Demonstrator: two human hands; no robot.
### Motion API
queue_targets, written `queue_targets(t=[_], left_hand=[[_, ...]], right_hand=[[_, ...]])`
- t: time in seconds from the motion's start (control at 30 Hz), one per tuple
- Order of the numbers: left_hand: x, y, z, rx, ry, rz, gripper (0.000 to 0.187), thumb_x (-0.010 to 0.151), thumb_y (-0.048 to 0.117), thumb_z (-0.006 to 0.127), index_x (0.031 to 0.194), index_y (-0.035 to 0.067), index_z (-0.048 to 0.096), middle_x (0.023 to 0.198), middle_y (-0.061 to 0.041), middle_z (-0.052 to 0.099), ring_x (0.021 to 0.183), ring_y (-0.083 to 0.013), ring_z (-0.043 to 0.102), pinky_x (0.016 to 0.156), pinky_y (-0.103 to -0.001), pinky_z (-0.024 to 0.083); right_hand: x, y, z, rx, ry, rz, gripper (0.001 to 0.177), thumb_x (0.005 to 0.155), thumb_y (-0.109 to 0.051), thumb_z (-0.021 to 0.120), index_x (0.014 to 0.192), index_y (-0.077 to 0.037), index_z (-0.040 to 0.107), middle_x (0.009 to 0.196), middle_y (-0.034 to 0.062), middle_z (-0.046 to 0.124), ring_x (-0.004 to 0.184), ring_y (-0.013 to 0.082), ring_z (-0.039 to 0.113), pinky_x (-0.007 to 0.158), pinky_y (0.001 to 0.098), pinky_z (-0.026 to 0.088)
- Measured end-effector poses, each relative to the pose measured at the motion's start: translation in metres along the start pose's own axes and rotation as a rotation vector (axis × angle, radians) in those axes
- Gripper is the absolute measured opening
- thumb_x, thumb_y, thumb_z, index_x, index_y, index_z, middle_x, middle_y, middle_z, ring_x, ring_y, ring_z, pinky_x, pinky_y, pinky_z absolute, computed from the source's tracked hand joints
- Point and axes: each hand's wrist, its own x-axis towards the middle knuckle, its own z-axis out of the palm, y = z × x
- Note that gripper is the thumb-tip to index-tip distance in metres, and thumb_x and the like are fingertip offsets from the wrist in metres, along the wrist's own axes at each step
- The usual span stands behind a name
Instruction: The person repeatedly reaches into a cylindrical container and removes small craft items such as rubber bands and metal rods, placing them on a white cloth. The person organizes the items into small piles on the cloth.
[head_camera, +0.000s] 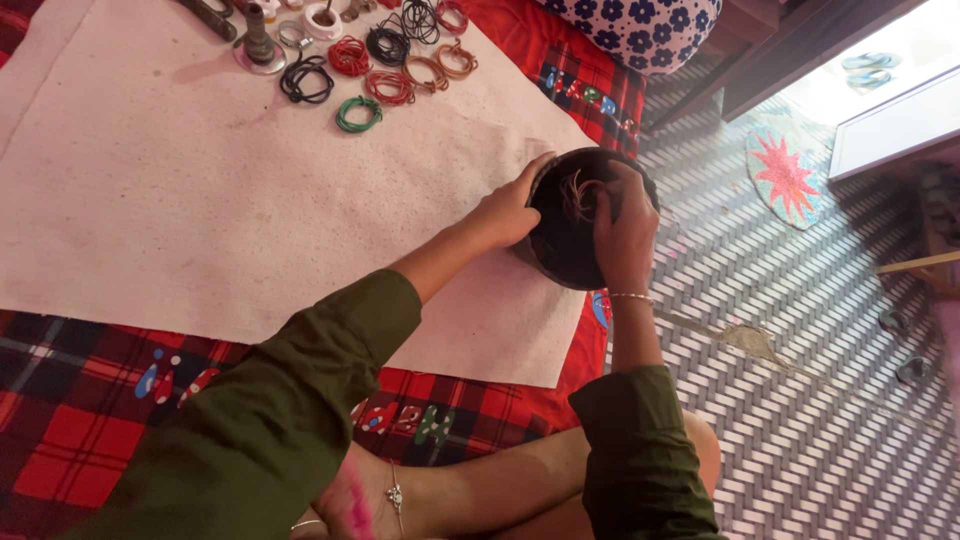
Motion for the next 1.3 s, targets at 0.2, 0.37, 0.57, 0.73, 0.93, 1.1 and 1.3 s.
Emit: queue_targets(t=[0.2, 0.37, 0.57, 0.73, 0.93, 1.1, 1.3], left_hand=[[0.041, -0.012, -0.002, -0.086, 0.058, 0.213, 0.095, 0.075, 0.0, 0.057, 0.159, 0.028, 0.024, 0.145, -0.022, 0.06, 0.134, -0.0396, 0.057, 0.11, -0.049, 0.046], [0.07, 0.016, -0.015, -0.219, -0.15, -0.33, 0.088, 0.078, 0.004, 0.05, 0.156, 0.034, 0.024, 0.139, -0.018, 0.055, 0.11, -0.0505, 0.067, 0.07, -0.068, 0.059], [0.089, 0.038, -0.013, -0.141, -0.106, -0.44, 0.081, 0.088, 0.012, 0.046, 0.162, 0.027, 0.017, 0.141, -0.03, 0.052, 0.11, -0.0579, 0.066, 0.076, -0.07, 0.058], [0.065, 0.024, -0.004, 0.186, 0.33, -0.145, 0.085, 0.087, 0.035, 0.07, 0.154, 0.012, 0.023, 0.147, -0.022, 0.048, 0.129, -0.0432, 0.053, 0.102, -0.061, 0.044], [0.048, 0.018, -0.016, 0.078, 0.571, 0.402, 0.063, 0.091, 0.033, 0.073, 0.138, -0.004, 0.052, 0.132, -0.027, 0.064, 0.126, -0.0377, 0.061, 0.105, -0.043, 0.051], [0.045, 0.016, -0.039, -0.372, 0.246, 0.42, 0.052, 0.094, 0.036, 0.068, 0.129, -0.002, 0.066, 0.103, -0.01, 0.079, 0.094, -0.0215, 0.075, 0.082, -0.034, 0.059], [0.015, 0.018, -0.079, -0.933, -0.325, -0.02, 0.074, 0.089, 0.075, 0.049, 0.129, 0.016, 0.071, 0.09, 0.002, 0.068, 0.078, -0.0109, 0.066, 0.06, -0.03, 0.041]], right_hand=[[0.021, 0.03, 0.011, 0.035, -0.003, -0.095, 0.022, 0.094, 0.0, 0.069, 0.116, -0.001, 0.071, 0.108, 0.02, 0.074, 0.101, 0.036, 0.073, 0.088, 0.0422, 0.056], [0.046, 0.068, 0.026, -0.007, -0.072, -0.043, 0.015, 0.091, -0.009, 0.075, 0.105, -0.005, 0.075, 0.098, 0.0168, 0.075, 0.093, 0.0343, 0.073, 0.083, 0.042, 0.055], [0.062, 0.112, 0.036, 0.012, -0.049, 0.034, 0.015, 0.087, -0.015, 0.079, 0.098, -0.005, 0.076, 0.092, 0.0149, 0.075, 0.085, 0.0299, 0.074, 0.079, 0.0395, 0.055], [0.06, 0.111, 0.036, 0.125, 0.037, 0.017, 0.016, 0.088, -0.013, 0.078, 0.099, -0.003, 0.074, 0.094, 0.0136, 0.075, 0.087, 0.0238, 0.075, 0.081, 0.0361, 0.057], [0.055, 0.053, 0.014, 0.289, 0.039, 0.02, 0.014, 0.093, -0.006, 0.078, 0.105, 0.002, 0.075, 0.096, 0.0108, 0.077, 0.088, 0.0163, 0.075, 0.083, 0.0303, 0.057], [0.049, -0.016, 0.017, 0.551, -0.044, 0.093, 0.011, 0.092, 0.001, 0.075, 0.101, 0.005, 0.07, 0.091, 0.0071, 0.075, 0.083, 0.0126, 0.073, 0.075, 0.0248, 0.059], [0.042, -0.071, 0.046, 0.928, -0.145, 0.296, 0.009, 0.094, 0.003, 0.068, 0.103, 0.005, 0.066, 0.091, 0.0086, 0.074, 0.076, 0.0145, 0.072, 0.069, 0.0275, 0.062]])
